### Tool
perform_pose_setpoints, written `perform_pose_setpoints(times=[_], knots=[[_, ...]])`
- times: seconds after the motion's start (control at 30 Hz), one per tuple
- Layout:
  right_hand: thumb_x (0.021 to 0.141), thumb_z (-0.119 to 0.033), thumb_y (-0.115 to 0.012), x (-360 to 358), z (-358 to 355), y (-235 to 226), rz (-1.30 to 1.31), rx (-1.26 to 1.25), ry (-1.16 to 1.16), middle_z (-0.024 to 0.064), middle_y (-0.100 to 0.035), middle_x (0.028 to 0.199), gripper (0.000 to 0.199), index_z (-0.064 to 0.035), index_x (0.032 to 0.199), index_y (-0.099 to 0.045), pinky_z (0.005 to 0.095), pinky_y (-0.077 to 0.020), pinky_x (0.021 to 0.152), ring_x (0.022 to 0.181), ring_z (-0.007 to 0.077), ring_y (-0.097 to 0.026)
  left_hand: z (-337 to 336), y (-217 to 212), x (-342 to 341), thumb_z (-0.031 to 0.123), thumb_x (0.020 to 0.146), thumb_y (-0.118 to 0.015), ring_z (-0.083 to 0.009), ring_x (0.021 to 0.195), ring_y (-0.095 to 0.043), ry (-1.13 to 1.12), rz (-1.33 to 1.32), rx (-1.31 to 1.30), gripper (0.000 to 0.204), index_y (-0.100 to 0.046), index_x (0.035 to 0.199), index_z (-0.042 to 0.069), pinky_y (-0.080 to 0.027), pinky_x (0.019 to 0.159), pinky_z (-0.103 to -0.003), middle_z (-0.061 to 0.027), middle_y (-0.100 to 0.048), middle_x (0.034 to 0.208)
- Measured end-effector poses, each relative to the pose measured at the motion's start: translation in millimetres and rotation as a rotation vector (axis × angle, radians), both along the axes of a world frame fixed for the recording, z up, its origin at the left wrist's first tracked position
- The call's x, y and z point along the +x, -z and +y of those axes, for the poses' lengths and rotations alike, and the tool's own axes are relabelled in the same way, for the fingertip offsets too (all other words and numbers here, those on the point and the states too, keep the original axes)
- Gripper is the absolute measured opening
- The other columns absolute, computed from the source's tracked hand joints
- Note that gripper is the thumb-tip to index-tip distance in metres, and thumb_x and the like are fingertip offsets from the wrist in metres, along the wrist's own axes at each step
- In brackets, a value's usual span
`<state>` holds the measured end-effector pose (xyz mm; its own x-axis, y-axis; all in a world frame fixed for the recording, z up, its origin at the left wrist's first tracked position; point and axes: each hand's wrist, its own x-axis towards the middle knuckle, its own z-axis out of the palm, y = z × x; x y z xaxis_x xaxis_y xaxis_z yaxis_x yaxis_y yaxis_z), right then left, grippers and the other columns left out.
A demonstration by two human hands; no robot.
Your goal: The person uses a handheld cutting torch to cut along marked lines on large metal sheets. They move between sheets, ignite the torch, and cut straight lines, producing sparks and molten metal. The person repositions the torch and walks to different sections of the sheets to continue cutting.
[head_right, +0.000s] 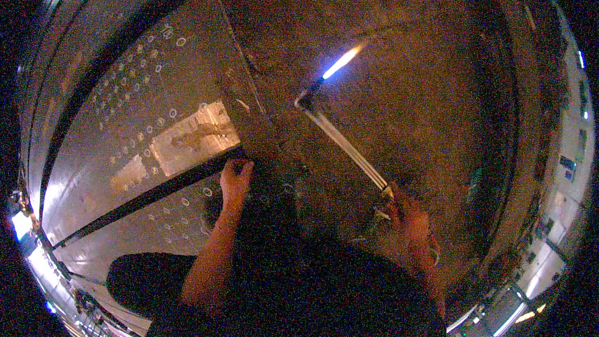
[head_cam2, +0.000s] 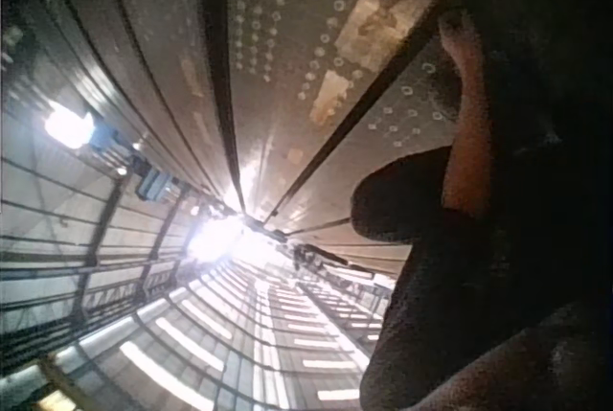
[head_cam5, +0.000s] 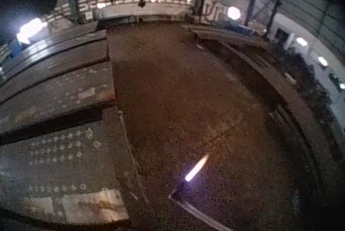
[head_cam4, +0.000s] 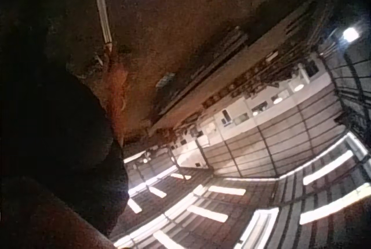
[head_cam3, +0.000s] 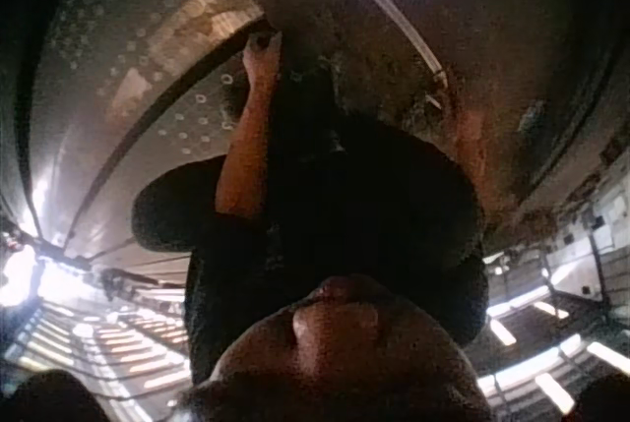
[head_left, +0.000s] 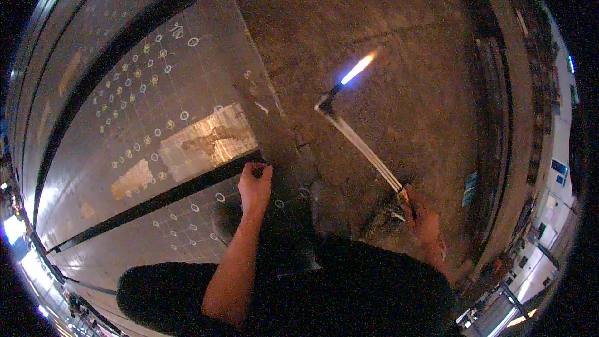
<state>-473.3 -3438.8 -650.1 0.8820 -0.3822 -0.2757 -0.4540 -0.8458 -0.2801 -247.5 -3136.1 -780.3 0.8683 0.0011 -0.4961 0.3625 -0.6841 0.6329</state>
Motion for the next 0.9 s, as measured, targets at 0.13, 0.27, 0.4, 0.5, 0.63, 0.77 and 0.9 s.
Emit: perform_pose_setpoints(times=[0.13,0.27,0.4,0.5,0.63,0.77,0.9], knots=[[0.087,-0.023,-0.064,-26.7,6.5,-4.7,0.301,-0.062,-0.01,0.0149,-0.061,0.085,0.057,-0.0275,0.14,-0.044,0.0454,-0.0498,0.059,0.069,0.0341,-0.061,1.1,4.2,5.9,0.022,0.078,-0.07,-0.0313,0.086,-0.067,0.04,0.03,0.01,0.025,-0.064,0.092,0.002,-0.051,0.078,-0.039,-0.016,-0.069,0.09],[0.085,-0.024,-0.064,-22.3,16.6,-4.1,0.26,-0.078,-0.12,0.0129,-0.056,0.077,0.06,-0.0289,0.141,-0.043,0.0449,-0.0489,0.057,0.066,0.0334,-0.059,-0.2,3.9,6.3,0.022,0.078,-0.069,-0.0327,0.087,-0.067,0.01,0.012,-0.01,0.025,-0.064,0.092,0.002,-0.051,0.079,-0.04,-0.0165,-0.069,0.089],[0.085,-0.025,-0.064,-24.0,22.8,-1.5,0.303,-0.124,-0.149,0.0121,-0.056,0.077,0.06,-0.0286,0.141,-0.043,0.0446,-0.0484,0.055,0.063,0.0323,-0.059,3.4,6.7,5.7,0.022,0.079,-0.07,-0.0323,0.086,-0.067,0.048,-0.021,0.059,0.024,-0.064,0.091,0.002,-0.051,0.077,-0.04,-0.0159,-0.069,0.089],[0.086,-0.025,-0.063,-28.9,21.2,-1.1,0.264,-0.038,-0.101,0.0115,-0.056,0.078,0.057,-0.0281,0.14,-0.045,0.044,-0.0493,0.056,0.062,0.032,-0.058,7.4,12.3,4.4,0.022,0.079,-0.07,-0.032,0.085,-0.067,0.057,-0.034,0.039,0.023,-0.065,0.09,0.002,-0.051,0.077,-0.039,-0.0156,-0.069,0.088],[0.087,-0.026,-0.063,-37.9,21.8,7.2,0.209,-0.044,-0.137,0.0112,-0.057,0.08,0.055,-0.028,0.139,-0.046,0.0433,-0.0506,0.057,0.063,0.0314,-0.06,8.4,15.5,0.9,0.023,0.079,-0.071,-0.0321,0.084,-0.067,0.057,-0.032,0.045,0.024,-0.065,0.09,0.002,-0.051,0.076,-0.039,-0.0155,-0.069,0.087],[0.086,-0.027,-0.064,-46.4,23.1,12.1,0.184,-0.089,-0.152,0.0109,-0.059,0.081,0.055,-0.0285,0.138,-0.047,0.043,-0.0507,0.057,0.066,0.0305,-0.061,7.3,14.6,-2.4,0.023,0.079,-0.071,-0.032,0.084,-0.067,0.051,-0.013,0.045,0.024,-0.065,0.091,0.002,-0.051,0.077,-0.04,-0.0156,-0.069,0.087],[0.086,-0.028,-0.064,-49.8,22.6,9.7,0.234,-0.052,-0.093,0.01,-0.059,0.082,0.054,-0.0302,0.138,-0.047,0.044,-0.0504,0.059,0.068,0.0301,-0.061,7.1,15.0,-5.6,0.022,0.079,-0.07,-0.0317,0.085,-0.067,0.053,-0.015,0.052,0.024,-0.065,0.092,0.002,-0.051,0.077,-0.039,-0.0156,-0.069,0.088]])
